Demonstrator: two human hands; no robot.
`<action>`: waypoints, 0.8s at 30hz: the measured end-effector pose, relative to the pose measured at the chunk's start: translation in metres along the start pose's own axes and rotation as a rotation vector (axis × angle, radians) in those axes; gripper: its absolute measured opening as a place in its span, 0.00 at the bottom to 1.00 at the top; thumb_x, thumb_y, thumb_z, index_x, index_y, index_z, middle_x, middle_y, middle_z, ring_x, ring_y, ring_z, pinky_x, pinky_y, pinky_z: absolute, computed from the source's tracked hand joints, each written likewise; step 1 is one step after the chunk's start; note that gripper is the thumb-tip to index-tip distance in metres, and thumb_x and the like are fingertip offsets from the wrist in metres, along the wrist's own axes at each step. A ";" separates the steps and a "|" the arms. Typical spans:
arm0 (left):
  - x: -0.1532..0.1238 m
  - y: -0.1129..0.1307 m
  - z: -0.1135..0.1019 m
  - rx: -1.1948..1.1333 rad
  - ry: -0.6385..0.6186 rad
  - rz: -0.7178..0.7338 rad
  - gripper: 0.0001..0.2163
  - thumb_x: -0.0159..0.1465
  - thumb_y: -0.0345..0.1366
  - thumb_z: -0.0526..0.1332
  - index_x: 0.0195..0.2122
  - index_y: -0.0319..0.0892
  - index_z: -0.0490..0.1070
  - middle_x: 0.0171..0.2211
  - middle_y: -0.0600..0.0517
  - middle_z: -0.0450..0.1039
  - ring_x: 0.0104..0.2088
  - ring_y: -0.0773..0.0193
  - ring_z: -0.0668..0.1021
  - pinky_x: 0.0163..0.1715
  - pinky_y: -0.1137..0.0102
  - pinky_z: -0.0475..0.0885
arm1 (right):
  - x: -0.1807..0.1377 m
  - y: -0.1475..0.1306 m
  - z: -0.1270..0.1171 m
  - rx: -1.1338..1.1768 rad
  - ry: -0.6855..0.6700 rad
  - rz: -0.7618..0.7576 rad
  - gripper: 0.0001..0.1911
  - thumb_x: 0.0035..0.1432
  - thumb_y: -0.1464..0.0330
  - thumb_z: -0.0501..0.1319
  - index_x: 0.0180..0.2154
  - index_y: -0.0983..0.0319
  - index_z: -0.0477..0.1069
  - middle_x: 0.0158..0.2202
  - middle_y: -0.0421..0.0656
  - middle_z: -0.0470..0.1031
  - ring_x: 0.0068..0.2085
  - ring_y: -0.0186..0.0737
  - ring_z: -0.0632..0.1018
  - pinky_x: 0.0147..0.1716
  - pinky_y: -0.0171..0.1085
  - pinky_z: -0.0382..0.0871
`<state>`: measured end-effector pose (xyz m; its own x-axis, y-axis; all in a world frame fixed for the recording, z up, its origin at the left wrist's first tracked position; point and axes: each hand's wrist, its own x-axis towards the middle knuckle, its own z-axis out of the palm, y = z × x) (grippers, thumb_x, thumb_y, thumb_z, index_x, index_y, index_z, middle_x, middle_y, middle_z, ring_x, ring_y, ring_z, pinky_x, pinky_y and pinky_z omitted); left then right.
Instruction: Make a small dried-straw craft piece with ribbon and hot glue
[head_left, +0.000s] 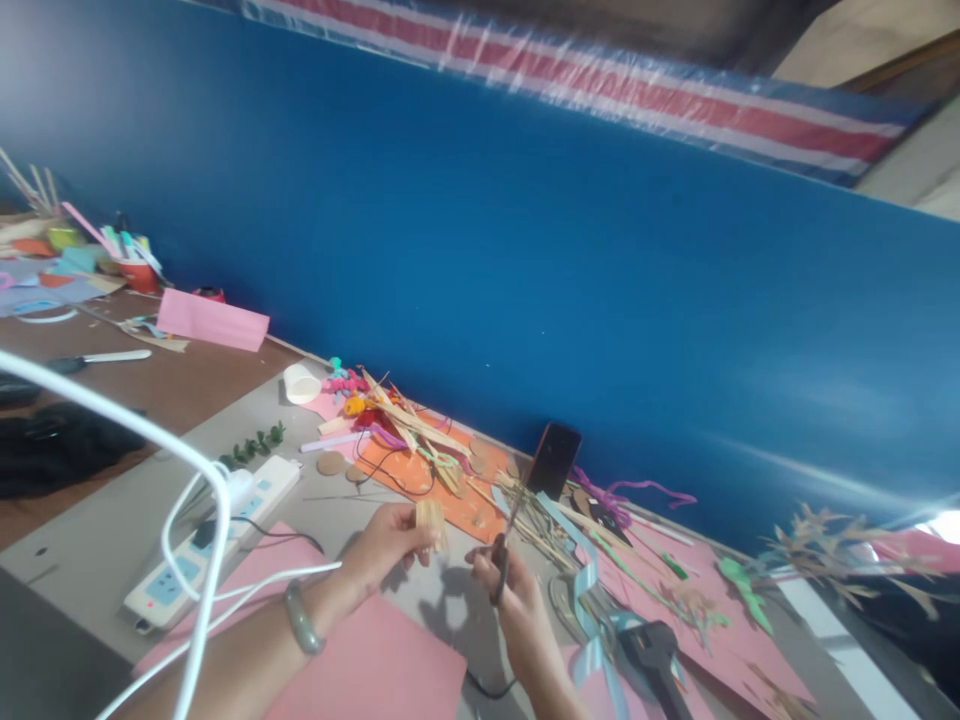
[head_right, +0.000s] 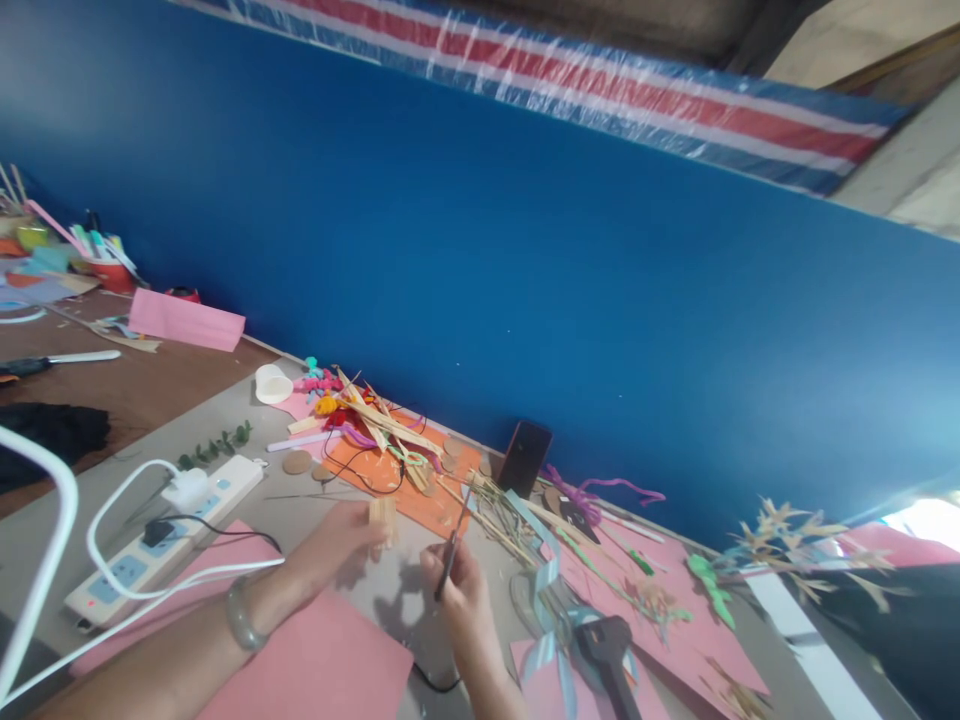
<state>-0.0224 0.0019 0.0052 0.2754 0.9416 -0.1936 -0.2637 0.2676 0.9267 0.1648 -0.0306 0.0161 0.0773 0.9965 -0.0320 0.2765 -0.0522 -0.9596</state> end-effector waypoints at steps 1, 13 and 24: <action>0.000 0.002 0.000 0.003 0.030 0.001 0.12 0.49 0.43 0.67 0.23 0.38 0.73 0.17 0.55 0.68 0.17 0.71 0.68 0.16 0.76 0.56 | -0.002 0.002 -0.004 -0.085 -0.016 -0.032 0.15 0.48 0.56 0.64 0.28 0.62 0.72 0.22 0.39 0.70 0.25 0.38 0.70 0.25 0.34 0.62; 0.001 -0.002 0.002 -0.055 0.075 0.017 0.10 0.48 0.39 0.68 0.22 0.38 0.71 0.15 0.57 0.65 0.16 0.72 0.65 0.17 0.76 0.56 | -0.013 0.017 -0.024 -0.842 0.094 -0.470 0.08 0.54 0.62 0.59 0.35 0.58 0.68 0.34 0.46 0.74 0.36 0.49 0.74 0.36 0.43 0.63; -0.003 0.009 0.004 -0.126 0.115 0.037 0.07 0.50 0.37 0.65 0.25 0.38 0.73 0.21 0.50 0.74 0.24 0.66 0.75 0.27 0.73 0.69 | -0.022 0.010 -0.016 -0.632 -0.041 -0.364 0.10 0.57 0.59 0.58 0.34 0.59 0.69 0.38 0.47 0.75 0.38 0.46 0.76 0.38 0.40 0.68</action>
<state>-0.0214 0.0003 0.0153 0.1574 0.9665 -0.2028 -0.3872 0.2493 0.8876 0.1817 -0.0538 0.0118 -0.1575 0.9589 0.2360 0.7789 0.2675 -0.5672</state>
